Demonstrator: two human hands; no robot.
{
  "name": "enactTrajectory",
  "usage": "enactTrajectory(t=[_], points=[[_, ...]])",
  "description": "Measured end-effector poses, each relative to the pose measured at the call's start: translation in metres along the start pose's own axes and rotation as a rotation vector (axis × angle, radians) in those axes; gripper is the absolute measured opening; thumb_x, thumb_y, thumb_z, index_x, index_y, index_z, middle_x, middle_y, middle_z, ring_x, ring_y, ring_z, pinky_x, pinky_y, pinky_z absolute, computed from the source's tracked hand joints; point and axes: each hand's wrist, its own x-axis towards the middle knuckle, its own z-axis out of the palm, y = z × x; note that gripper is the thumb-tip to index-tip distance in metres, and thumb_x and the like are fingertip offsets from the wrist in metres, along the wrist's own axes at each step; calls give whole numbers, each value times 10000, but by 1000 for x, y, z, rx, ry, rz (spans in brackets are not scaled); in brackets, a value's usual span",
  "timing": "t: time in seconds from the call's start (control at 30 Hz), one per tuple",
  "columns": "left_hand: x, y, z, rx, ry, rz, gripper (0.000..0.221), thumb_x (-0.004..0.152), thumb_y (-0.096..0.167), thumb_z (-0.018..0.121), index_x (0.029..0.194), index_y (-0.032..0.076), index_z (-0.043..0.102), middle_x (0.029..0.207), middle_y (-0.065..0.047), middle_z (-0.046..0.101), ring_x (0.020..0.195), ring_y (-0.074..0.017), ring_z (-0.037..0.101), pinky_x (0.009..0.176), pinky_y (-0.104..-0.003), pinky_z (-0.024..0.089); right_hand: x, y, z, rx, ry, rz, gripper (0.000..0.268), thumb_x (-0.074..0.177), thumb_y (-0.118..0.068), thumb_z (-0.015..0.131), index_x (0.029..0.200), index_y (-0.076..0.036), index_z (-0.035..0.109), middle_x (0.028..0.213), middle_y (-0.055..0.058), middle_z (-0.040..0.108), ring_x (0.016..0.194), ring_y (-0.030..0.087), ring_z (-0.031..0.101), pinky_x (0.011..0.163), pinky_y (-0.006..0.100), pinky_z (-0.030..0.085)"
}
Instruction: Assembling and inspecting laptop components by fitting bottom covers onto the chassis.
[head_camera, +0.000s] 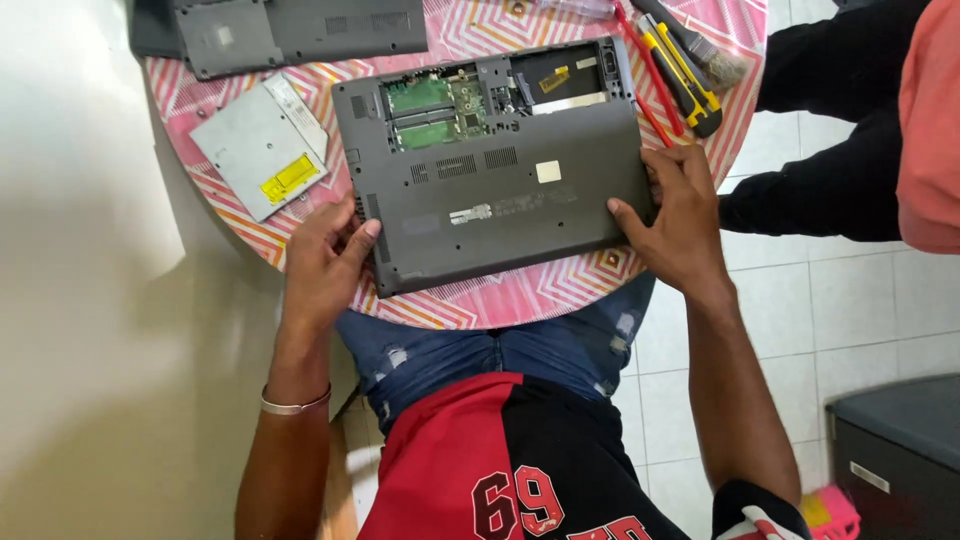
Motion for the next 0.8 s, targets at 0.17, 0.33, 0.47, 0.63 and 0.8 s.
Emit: enactTrajectory(t=[0.17, 0.33, 0.47, 0.63, 0.8], points=[[3, 4, -7, 95, -47, 11, 198, 984, 162, 753, 901, -10, 702, 770, -192, 621, 714, -362, 626, 693, -446, 484, -3, 14, 7, 70, 33, 17, 516, 897, -78, 844, 1311, 148, 634, 1186, 218, 518, 1076, 418, 611, 850, 430, 559], [41, -6, -24, 339, -29, -72, 158, 987, 158, 769, 883, 57, 705, 764, -169, 616, 671, -303, 623, 697, -391, 499, 4, 20, 10, 76, 81, 74, 413, 913, -51, 843, 1262, 100, 681, 1118, 190, 545, 990, 361, 633, 786, 366, 570], [98, 19, -16, 439, 38, 419, 192, 890, 112, 784, 1040, 22, 704, 946, -133, 599, 887, -354, 616, 807, -449, 480, 21, -4, 2, -146, 85, 78, 366, 906, -82, 816, 1226, 43, 691, 1120, 174, 542, 1019, 334, 597, 814, 418, 526], [154, 13, 16, 504, -75, 508, 292, 831, 51, 760, 1122, 40, 738, 1097, -84, 683, 997, -255, 634, 1123, -454, 377, 56, -31, 9, -232, 130, -125, 254, 902, -49, 784, 1130, 8, 688, 1130, 169, 546, 1061, 335, 517, 882, 445, 464], [171, 0, 32, 589, -106, 540, 199, 815, 88, 774, 1011, 103, 750, 954, -24, 665, 858, -235, 591, 829, -373, 457, 109, -55, 38, 49, 29, -453, 72, 969, -134, 761, 958, -71, 727, 1068, 58, 593, 941, 215, 491, 880, 387, 429]])
